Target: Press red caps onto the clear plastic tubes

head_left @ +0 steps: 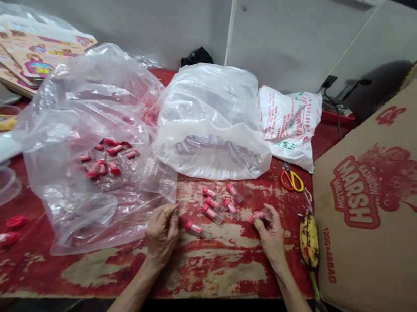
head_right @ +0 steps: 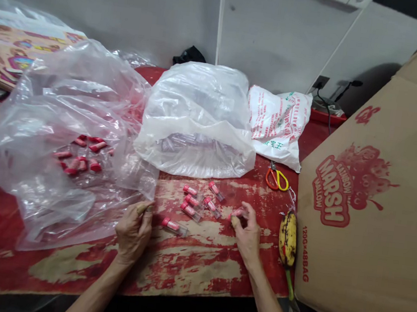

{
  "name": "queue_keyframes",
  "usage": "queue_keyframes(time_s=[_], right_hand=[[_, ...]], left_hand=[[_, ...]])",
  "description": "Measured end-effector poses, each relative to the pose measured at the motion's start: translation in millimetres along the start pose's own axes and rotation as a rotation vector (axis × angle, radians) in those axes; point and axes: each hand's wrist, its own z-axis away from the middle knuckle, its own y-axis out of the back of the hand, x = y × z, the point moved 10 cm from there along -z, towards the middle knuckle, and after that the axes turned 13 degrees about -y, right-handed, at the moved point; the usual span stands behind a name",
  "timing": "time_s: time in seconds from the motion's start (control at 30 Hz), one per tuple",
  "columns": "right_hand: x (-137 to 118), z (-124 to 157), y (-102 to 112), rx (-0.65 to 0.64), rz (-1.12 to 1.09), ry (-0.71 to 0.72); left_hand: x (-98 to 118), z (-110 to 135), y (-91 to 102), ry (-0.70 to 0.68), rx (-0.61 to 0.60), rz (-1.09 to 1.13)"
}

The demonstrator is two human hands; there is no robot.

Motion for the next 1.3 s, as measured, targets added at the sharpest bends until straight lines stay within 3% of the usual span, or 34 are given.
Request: queue_keyframes(time_s=[0.1,0.17,0.5,0.73,0.83,1.13,1.23,1.3], right_hand=[[9,1,-1,-0.050,-0.418,-0.209],[7,3,-7,-0.097,-0.570,-0.275],[-10,12,-20,-0.160,-0.540,-0.235],[5,22,-35,-0.279,-0.748,-0.451],[0,28,-42,-0.360,-0.811,-0.474],[-13,37,-47,-0.451,-0.570,-0.368],[-17,34,-35,-0.332,-0.393,-0.200],[-23,31,-19,-0.155,-0.175,-0.019]], left_hand=[[-3,1,0.1,0.009,-0.001,0.008],[-3,1,0.6,-0.001,0.003,0.004],[-5,0,1.4,0.009,0.009,0.016],[-7,1,-0.8,0.011,-0.009,0.021],[-7,1,-0.8,0.010,-0.007,0.018],[-6,0,-1.1,0.012,-0.022,0.008],[-6,0,-0.9,0.002,-0.020,0.005],[-5,0,-0.1,-0.006,-0.008,0.006]])
